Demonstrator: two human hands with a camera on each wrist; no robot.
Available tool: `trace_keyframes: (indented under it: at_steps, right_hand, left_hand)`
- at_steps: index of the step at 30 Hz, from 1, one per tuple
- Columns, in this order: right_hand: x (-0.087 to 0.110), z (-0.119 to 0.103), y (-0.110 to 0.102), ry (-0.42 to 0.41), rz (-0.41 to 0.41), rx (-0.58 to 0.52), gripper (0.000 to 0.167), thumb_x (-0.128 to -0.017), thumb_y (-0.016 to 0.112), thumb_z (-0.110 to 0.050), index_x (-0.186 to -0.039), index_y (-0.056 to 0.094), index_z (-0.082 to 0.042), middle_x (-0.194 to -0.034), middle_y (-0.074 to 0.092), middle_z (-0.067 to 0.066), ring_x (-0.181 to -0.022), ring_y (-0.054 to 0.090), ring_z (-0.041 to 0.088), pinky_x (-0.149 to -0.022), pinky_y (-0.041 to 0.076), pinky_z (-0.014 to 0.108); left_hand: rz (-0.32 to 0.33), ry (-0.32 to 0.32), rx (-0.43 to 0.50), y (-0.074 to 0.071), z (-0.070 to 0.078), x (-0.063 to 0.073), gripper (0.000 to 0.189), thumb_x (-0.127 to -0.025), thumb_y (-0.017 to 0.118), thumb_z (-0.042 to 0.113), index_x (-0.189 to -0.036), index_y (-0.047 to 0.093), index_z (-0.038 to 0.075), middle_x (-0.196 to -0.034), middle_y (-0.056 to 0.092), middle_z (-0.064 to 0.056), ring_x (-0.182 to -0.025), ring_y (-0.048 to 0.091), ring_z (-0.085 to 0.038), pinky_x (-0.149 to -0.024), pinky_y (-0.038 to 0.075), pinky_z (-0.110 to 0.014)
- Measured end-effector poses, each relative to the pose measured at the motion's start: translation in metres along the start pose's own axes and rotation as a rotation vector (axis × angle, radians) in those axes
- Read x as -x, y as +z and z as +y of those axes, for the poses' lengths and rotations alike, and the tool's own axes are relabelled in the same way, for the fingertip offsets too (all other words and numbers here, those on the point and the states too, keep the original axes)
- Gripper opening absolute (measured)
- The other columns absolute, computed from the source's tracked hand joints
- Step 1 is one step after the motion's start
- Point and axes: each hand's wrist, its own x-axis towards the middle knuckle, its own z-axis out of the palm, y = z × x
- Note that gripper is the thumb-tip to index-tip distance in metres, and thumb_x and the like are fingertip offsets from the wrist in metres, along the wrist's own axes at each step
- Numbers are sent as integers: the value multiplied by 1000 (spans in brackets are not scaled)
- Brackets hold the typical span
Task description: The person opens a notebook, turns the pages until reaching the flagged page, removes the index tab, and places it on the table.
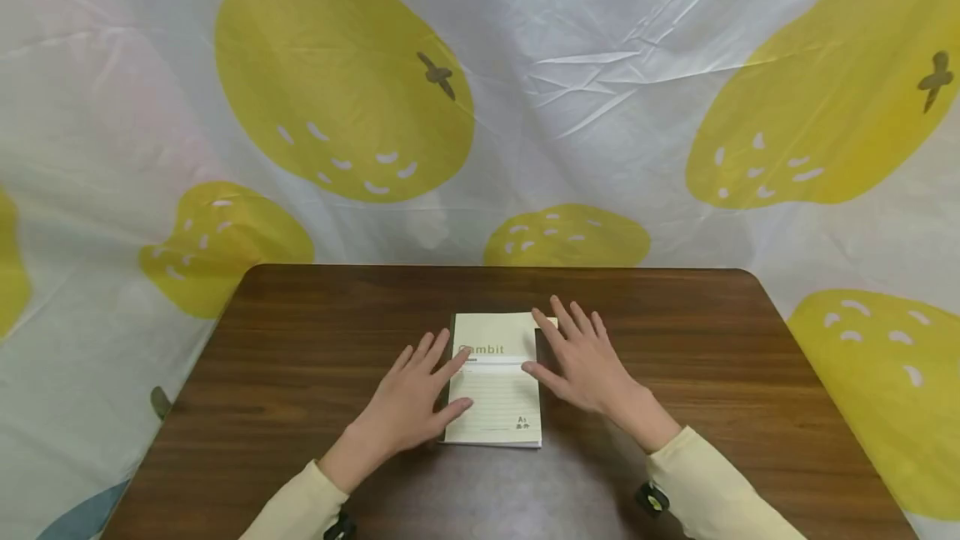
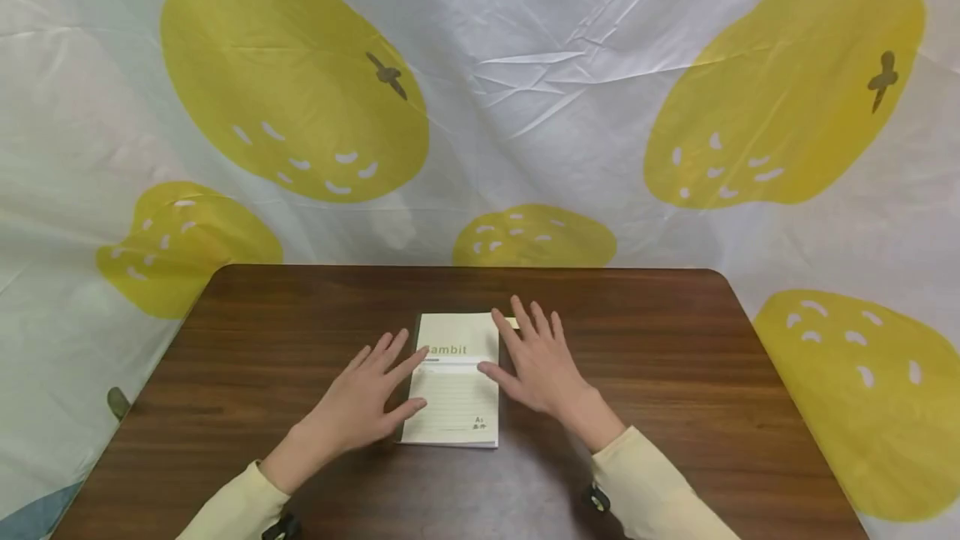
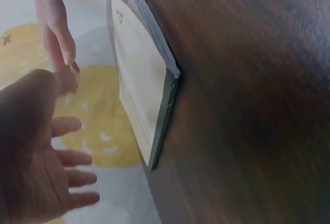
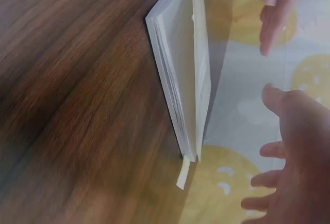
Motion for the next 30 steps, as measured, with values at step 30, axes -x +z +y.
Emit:
trace_keyframes:
  at_steps: [30]
  right_hand:
    - [-57, 25, 48, 70, -115, -298, 55, -101, 61, -24, -144, 48, 7, -143, 55, 28, -131, 56, 41, -107, 46, 53]
  left_hand:
    - [-109, 105, 61, 45, 26, 6, 77, -89, 76, 44, -151, 46, 9, -154, 45, -24, -137, 51, -44, -103, 50, -55]
